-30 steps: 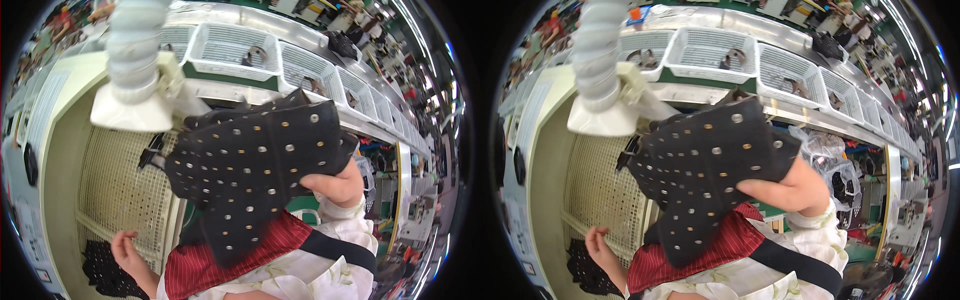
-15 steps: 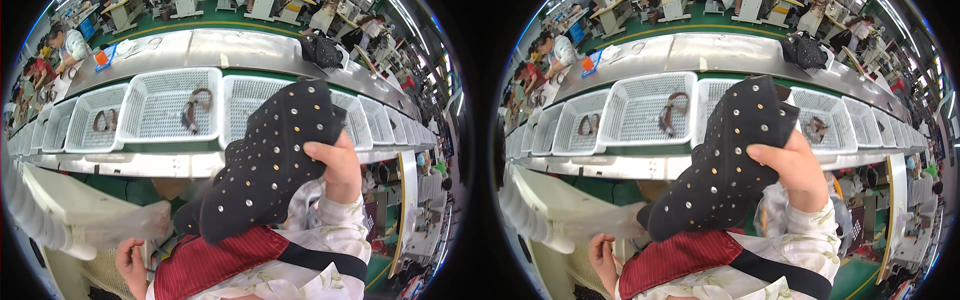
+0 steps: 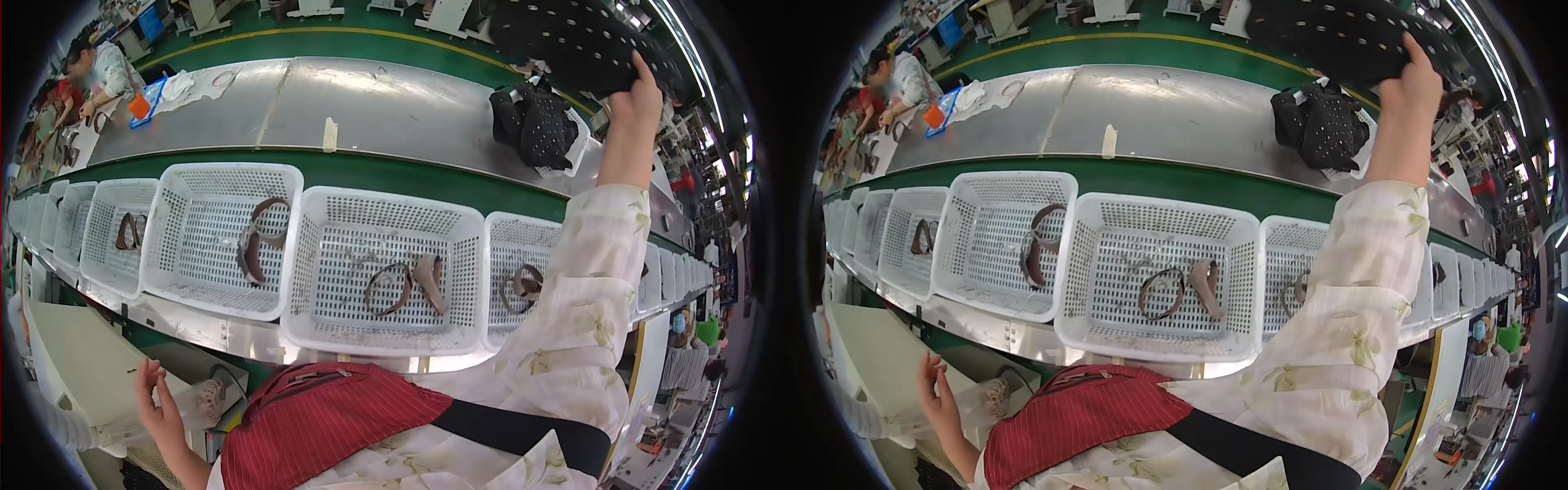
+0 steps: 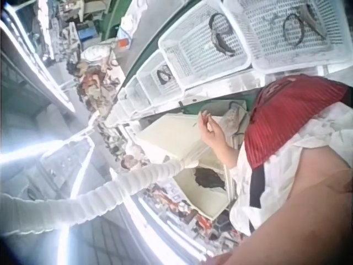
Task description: Preparing and organizing shoe component parts in a factory production line.
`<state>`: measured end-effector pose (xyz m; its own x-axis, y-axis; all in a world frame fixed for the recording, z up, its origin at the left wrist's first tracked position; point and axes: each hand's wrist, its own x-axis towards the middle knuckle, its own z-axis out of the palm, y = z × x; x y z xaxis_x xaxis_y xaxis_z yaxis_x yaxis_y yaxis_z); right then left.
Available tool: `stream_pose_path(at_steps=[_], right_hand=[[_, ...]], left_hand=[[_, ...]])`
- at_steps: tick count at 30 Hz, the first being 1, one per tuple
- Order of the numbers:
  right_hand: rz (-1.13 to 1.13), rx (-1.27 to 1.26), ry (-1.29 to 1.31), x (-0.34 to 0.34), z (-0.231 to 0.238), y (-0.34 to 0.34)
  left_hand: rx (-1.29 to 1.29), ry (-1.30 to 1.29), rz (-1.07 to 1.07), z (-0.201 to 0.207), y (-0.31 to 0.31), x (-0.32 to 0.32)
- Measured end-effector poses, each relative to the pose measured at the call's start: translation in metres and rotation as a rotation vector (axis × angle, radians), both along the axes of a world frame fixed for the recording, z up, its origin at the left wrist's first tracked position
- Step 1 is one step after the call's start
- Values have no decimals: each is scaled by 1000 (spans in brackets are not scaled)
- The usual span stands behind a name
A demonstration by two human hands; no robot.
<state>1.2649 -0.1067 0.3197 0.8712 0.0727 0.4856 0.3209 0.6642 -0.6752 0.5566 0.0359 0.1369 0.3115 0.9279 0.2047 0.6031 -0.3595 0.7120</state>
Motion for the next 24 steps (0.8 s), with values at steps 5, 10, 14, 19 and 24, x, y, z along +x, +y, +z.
stream_pose_path(at_steps=[5,10,14,19,24], right_hand=[[-45,-19,349,149,-99,-31],[44,-332,694,217,-318,-117],[-26,-578,519,188,-356,-112],[-386,-1692,-296,174,-306,-143],[-175,-712,535,85,-264,-84]], left_hand=[[21,92,86,-12,21,27],[6,352,27,-15,27,55],[-7,454,67,-4,14,69],[-54,479,32,-16,8,52],[-109,422,57,-35,-29,33]])
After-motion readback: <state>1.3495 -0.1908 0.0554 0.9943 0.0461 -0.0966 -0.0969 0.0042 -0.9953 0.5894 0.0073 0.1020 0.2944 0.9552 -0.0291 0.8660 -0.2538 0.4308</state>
